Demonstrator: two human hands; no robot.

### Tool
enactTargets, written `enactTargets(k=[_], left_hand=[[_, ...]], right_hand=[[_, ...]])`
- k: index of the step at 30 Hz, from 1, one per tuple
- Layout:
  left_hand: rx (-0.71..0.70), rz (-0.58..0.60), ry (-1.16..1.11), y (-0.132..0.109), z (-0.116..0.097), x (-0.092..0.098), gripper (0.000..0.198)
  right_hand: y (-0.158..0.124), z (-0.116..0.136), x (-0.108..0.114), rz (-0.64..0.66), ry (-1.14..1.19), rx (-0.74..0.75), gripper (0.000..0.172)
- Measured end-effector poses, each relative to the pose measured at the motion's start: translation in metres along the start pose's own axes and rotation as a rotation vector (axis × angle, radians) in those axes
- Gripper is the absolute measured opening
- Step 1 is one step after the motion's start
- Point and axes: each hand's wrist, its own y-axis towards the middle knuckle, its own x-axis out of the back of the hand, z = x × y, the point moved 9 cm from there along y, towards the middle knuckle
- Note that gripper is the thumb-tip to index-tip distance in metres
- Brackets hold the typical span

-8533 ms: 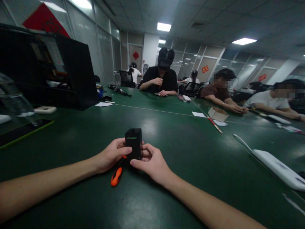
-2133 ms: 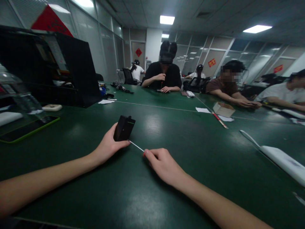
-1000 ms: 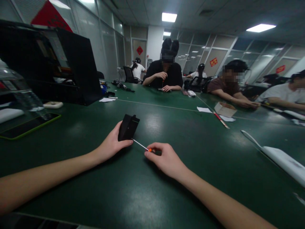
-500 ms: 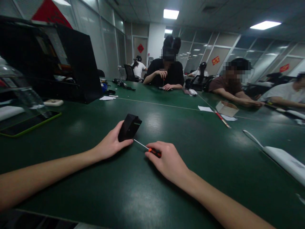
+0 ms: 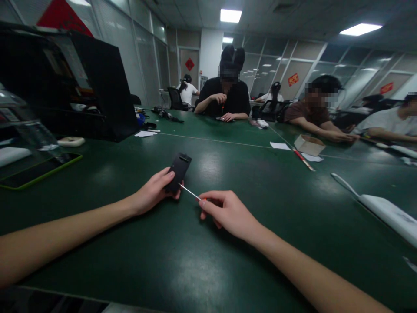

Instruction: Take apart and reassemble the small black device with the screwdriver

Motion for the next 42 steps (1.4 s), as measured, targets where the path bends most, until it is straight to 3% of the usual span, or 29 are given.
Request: enactTargets(k=[9,15,29,32,42], left_hand=[[-0.076,0.007,0.281,-0.006,-0.015,-0.004,0.031],[-0.087,-0.033,0.402,-0.008,-0.016,-0.001,0.034],[-0.146,-0.111,0.502,-0.012,-0.027,0.002,0.035],[-0.167,-0.083,0.571,-0.012,-0.029,0.000,0.035],[-0.194,-0.071,0.681,-0.010,-0.032,0.000,0.033]], right_hand=[[-0.001,0.002,0.022,-0.221,0.022,0.073,0.046],[-0.003,0.002,0.008,-0.127,0.086,0.045,0.047],[-0.003,0.001,0.006,-0.135,0.126,0.044,0.044],[-0.002,0.000,0.007,-0.140,0.140,0.066,0.042],[-0.003,0.009,0.009,-0.184,-0.056,0.089,0.035]])
